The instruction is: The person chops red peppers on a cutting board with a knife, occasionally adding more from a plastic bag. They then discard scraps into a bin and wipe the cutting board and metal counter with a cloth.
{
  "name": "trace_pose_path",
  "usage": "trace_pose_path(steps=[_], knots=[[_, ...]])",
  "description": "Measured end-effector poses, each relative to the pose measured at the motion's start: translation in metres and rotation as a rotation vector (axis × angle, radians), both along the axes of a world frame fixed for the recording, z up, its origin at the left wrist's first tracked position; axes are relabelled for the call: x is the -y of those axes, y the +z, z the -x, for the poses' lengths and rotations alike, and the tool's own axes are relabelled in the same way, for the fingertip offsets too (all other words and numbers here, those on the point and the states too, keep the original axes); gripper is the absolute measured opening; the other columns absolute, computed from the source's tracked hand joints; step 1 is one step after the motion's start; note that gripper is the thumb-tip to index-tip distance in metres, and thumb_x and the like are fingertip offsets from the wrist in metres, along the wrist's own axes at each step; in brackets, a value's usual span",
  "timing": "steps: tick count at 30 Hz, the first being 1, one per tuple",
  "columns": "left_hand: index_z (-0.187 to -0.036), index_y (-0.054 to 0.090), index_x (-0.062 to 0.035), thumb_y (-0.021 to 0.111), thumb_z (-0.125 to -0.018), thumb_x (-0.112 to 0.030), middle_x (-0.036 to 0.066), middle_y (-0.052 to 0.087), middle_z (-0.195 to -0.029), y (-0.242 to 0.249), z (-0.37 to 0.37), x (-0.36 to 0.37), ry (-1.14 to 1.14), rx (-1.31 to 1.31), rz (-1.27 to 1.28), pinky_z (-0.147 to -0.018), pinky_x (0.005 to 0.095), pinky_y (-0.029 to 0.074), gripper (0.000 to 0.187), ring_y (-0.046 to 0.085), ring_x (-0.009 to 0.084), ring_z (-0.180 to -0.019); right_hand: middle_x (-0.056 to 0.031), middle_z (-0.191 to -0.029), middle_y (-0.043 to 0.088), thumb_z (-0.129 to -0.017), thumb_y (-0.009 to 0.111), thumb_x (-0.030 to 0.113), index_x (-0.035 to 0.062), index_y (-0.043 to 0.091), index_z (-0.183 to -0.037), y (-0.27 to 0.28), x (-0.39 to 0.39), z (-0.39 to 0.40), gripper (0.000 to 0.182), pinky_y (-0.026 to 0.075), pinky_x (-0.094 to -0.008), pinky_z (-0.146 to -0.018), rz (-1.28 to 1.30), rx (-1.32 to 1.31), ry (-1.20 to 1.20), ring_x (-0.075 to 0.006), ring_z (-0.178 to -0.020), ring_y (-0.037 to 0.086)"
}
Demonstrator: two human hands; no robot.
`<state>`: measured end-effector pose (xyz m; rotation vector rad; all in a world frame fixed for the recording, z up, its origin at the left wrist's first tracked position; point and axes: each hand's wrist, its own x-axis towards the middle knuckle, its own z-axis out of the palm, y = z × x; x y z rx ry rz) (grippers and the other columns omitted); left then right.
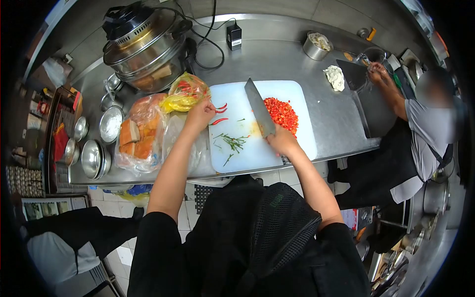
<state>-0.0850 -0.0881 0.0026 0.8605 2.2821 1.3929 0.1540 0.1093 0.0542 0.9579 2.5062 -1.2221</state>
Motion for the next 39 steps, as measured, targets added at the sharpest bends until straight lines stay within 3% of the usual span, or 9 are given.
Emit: trace_pose_path(steps=[4, 8, 10, 12, 17, 19, 31, 37, 39], knots=[[-0.09, 0.065, -0.003, 0.065, -0.081, -0.01, 0.011, 0.068, -0.085, -0.003, -0.012, 0.017, -0.001, -0.019, 0.092, -0.07, 0.0349, 0.051, 0.011, 0.065, 0.0263, -0.075, -0.02, -0.075, 0.067, -0.088, 0.051, 0.018, -0.0044, 0.052, -0.119, 0.001, 0.0, 0.001, 0.038, 0.052, -0.0401, -0.059, 0.037, -0.017, 0.006, -0.027, -0.051, 0.063], [-0.088, 0.066, -0.0041, 0.067, -0.08, -0.012, 0.012, 0.067, -0.089, -0.008, -0.018, 0.025, -0.092, -0.295, 0.124, -0.076, 0.0376, 0.05, 0.011, 0.063, 0.0281, -0.086, -0.0207, -0.076, 0.067, -0.088, 0.052, 0.017, -0.0044, 0.052, -0.119, -0.001, 0.0, 0.002, 0.038, 0.052, -0.0406, -0.06, -0.008, -0.002, 0.031, -0.0277, -0.052, 0.063], [-0.088, 0.066, -0.0049, 0.067, -0.08, -0.013, 0.013, 0.066, -0.09, -0.008, -0.021, 0.026, -0.127, -0.405, 0.132, -0.079, 0.039, 0.049, 0.012, 0.062, 0.029, -0.091, -0.0127, -0.072, 0.063, -0.086, 0.052, 0.018, 0.0011, 0.057, -0.116, -0.006, 0.0, 0.002, 0.034, 0.049, -0.0361, -0.048, -0.04, -0.017, 0.0, -0.022, -0.046, 0.058], [-0.089, 0.068, -0.0059, 0.067, -0.08, -0.015, 0.012, 0.066, -0.091, -0.004, -0.026, 0.029, -0.147, -0.463, 0.17, -0.083, 0.0415, 0.048, 0.013, 0.06, 0.0312, -0.096, -0.0131, -0.072, 0.063, -0.086, 0.053, 0.018, 0.0009, 0.056, -0.117, -0.007, -0.001, 0.001, 0.035, 0.049, -0.0363, -0.049, -0.037, -0.016, -0.008, -0.0222, -0.046, 0.058], [-0.095, 0.069, -0.0057, 0.07, -0.08, -0.019, 0.012, 0.065, -0.095, 0.002, -0.039, 0.024, -0.051, -0.559, 0.165, -0.083, 0.0413, 0.047, 0.02, 0.059, 0.0311, -0.095, -0.014, -0.071, 0.063, -0.087, 0.053, 0.019, 0.0004, 0.055, -0.118, -0.004, 0.001, 0.002, 0.037, 0.049, -0.0364, -0.049, -0.04, -0.017, -0.013, -0.0228, -0.046, 0.058], [-0.094, 0.07, -0.0066, 0.071, -0.078, -0.021, 0.011, 0.066, -0.097, 0.0, -0.04, 0.021, -0.031, -0.63, 0.194, -0.083, 0.0428, 0.046, 0.021, 0.059, 0.031, -0.096, -0.0216, -0.077, 0.067, -0.088, 0.052, 0.017, -0.0053, 0.052, -0.119, 0.002, 0.002, 0.002, 0.038, 0.053, -0.0407, -0.06, -0.034, -0.001, 0.024, -0.0282, -0.052, 0.064], [-0.094, 0.071, -0.0089, 0.072, -0.078, -0.02, 0.008, 0.063, -0.092, 0.008, -0.047, -0.01, -0.161, -0.578, 0.178, -0.083, 0.0412, 0.043, 0.019, 0.057, 0.0273, -0.096, -0.0194, -0.08, 0.068, -0.09, 0.051, 0.018, -0.0036, 0.051, -0.122, 0.017, 0.005, 0.002, 0.039, 0.053, -0.0388, -0.059, -0.025, 0.037, 0.021, -0.0263, -0.05, 0.062], [-0.085, 0.069, -0.0098, 0.072, -0.074, -0.018, 0.006, 0.06, -0.085, -0.005, -0.075, -0.06, -0.207, -0.847, 0.133, -0.078, 0.0414, 0.044, 0.014, 0.057, 0.0256, -0.091, -0.0204, -0.081, 0.068, -0.09, 0.052, 0.018, -0.0038, 0.05, -0.125, 0.017, 0.007, 0.003, 0.041, 0.053, -0.0387, -0.06, -0.037, 0.059, 0.004, -0.0265, -0.051, 0.064], [-0.085, 0.069, -0.0093, 0.072, -0.075, -0.017, 0.006, 0.061, -0.085, -0.006, -0.094, -0.058, -0.331, -0.725, 0.357, -0.083, 0.0425, 0.045, 0.013, 0.058, 0.0261, -0.093, -0.0207, -0.082, 0.068, -0.09, 0.052, 0.018, -0.0037, 0.049, -0.125, 0.019, 0.007, 0.002, 0.042, 0.053, -0.0389, -0.06, -0.036, 0.059, 0.004, -0.0266, -0.052, 0.064]])
